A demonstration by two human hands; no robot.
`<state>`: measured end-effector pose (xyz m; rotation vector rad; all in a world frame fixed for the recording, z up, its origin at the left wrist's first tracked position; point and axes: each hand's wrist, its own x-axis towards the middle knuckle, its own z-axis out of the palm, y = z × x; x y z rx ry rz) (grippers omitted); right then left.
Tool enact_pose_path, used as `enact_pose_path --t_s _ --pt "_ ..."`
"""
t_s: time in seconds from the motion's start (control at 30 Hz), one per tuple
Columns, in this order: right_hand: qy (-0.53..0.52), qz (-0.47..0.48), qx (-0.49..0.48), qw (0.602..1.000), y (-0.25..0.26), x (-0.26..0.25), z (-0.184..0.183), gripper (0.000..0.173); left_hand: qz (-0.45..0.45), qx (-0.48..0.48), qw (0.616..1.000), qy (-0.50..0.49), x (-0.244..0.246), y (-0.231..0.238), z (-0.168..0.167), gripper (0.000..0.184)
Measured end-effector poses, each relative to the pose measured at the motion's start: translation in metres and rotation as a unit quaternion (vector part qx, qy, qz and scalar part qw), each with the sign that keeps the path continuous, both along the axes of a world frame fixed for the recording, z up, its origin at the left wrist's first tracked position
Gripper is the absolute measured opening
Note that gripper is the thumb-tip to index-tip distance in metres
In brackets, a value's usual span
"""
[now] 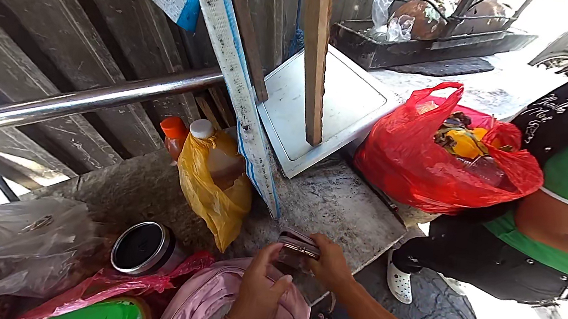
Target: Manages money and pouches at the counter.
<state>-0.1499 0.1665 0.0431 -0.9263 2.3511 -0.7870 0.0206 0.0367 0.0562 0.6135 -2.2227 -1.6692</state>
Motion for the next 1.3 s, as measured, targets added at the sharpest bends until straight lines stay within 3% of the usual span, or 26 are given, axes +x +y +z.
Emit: enact_pose_path --t_s 0.07,0.13,0.2,0.33,0.4,0.47,0.5,0.53,0.57,0.63,0.67,0.77,0.87,0.93,1.07,1.17,1.23,1.3 --pt "-0.035 -0.053 -0.053 0.997 0.005 -0.004 0.001 0.047 0.077 0.149 0.986 -0.025 0.004 0.009 0.006 0.076" --pt "-0.062 -0.094 -0.129 0.985 0.01 -0.001 0.021 0.05 0.098 0.281 0.954 -0.023 -0.004 0.015 0.015 0.094" --pt "-0.054 -0.101 -0.211 0.971 0.009 0.008 0.052 0.045 0.089 0.401 0.91 0.062 -0.02 0.022 0.027 0.103" --pt "0.032 -0.085 -0.335 0.938 -0.003 0.028 0.098 0.037 0.118 0.513 0.809 0.261 -0.06 0.029 0.063 0.065" --pt "0.014 -0.052 -0.389 0.92 -0.002 0.027 0.108 0.068 0.091 0.535 0.786 0.296 -0.066 0.022 0.077 0.063" --pt "-0.11 0.022 -0.424 0.898 0.003 0.029 0.109 0.118 0.051 0.563 0.768 0.301 -0.064 0.016 0.089 0.062" --pt "-0.191 0.058 -0.438 0.877 0.005 0.033 0.104 0.128 0.039 0.568 0.766 0.297 -0.063 0.015 0.094 0.062" --pt "-0.254 0.08 -0.442 0.857 0.006 0.039 0.096 0.125 0.031 0.574 0.763 0.295 -0.062 0.013 0.098 0.061" --pt "-0.293 0.085 -0.432 0.849 0.009 0.046 0.087 0.107 0.026 0.577 0.761 0.295 -0.062 0.012 0.1 0.06" --pt "-0.321 0.057 -0.361 0.874 0.017 0.06 0.075 0.045 0.035 0.574 0.763 0.296 -0.062 0.008 0.102 0.057" --pt "-0.313 0.039 -0.311 0.896 0.024 0.064 0.076 0.03 0.045 0.562 0.772 0.294 -0.062 0.005 0.102 0.056" --pt "-0.238 0.037 -0.251 0.937 0.051 0.068 0.102 0.035 0.062 0.482 0.837 0.251 -0.052 -0.006 0.101 0.063" --pt "-0.068 0.096 -0.24 0.964 0.081 0.061 0.147 0.038 0.005 0.415 0.882 0.223 -0.036 -0.005 0.103 0.068" --pt "0.07 0.146 -0.221 0.962 0.095 0.05 0.169 0.039 -0.076 0.374 0.901 0.206 -0.028 -0.006 0.108 0.063" --pt "0.269 0.182 -0.255 0.911 0.095 0.026 0.194 0.042 -0.318 0.201 0.911 0.171 -0.021 -0.011 0.113 0.057" --pt "0.289 0.226 -0.282 0.887 0.078 0.01 0.203 0.04 -0.443 0.106 0.886 0.087 -0.023 -0.01 0.128 0.067" --pt "0.243 0.256 -0.308 0.884 0.055 0.002 0.191 0.041 -0.491 0.067 0.869 0.017 -0.026 -0.003 0.143 0.068" --pt "0.141 0.26 -0.352 0.888 0.031 -0.014 0.165 0.042 -0.476 0.072 0.876 0.015 -0.031 0.001 0.146 0.063"
